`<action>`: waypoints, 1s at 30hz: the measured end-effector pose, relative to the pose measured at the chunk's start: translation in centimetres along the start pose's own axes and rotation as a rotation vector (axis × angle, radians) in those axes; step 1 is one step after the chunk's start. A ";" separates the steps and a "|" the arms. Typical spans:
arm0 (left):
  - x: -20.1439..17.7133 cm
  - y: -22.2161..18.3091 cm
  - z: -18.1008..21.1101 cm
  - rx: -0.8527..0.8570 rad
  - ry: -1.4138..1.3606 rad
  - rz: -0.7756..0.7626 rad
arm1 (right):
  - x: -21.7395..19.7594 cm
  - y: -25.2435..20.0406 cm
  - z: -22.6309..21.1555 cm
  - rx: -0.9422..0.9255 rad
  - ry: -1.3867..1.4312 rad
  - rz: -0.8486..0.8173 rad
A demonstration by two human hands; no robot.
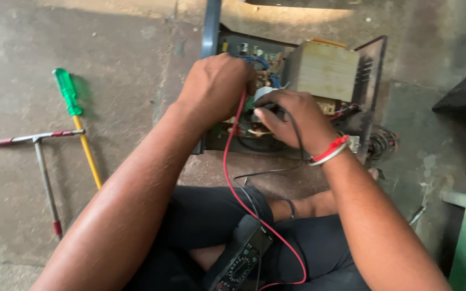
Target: The person uses a multimeter to test components on a circuit board inside an open electronic device, touching probes to various connection points and moving wires by hand.
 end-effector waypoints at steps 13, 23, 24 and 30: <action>-0.4 0.5 1.4 -0.027 0.086 -0.117 | -0.2 -0.6 0.3 -0.090 -0.036 -0.011; 0.1 0.4 0.9 -0.048 0.102 -0.134 | -0.1 -0.3 0.1 -0.060 -0.026 -0.028; 0.1 0.5 0.9 -0.039 0.105 -0.129 | -0.1 -0.3 0.1 -0.053 -0.028 -0.030; 0.0 0.3 1.3 -0.007 0.111 -0.083 | 0.0 -0.4 -0.4 -0.073 -0.038 -0.032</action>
Point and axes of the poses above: each hand's wrist, its own y-axis towards the middle knuckle, its own x-axis out of the palm, z = x × y, the point moved 10 cm from there along y, towards the middle knuckle, and after that the axes turned 8 degrees about y, right-handed, at the moved point
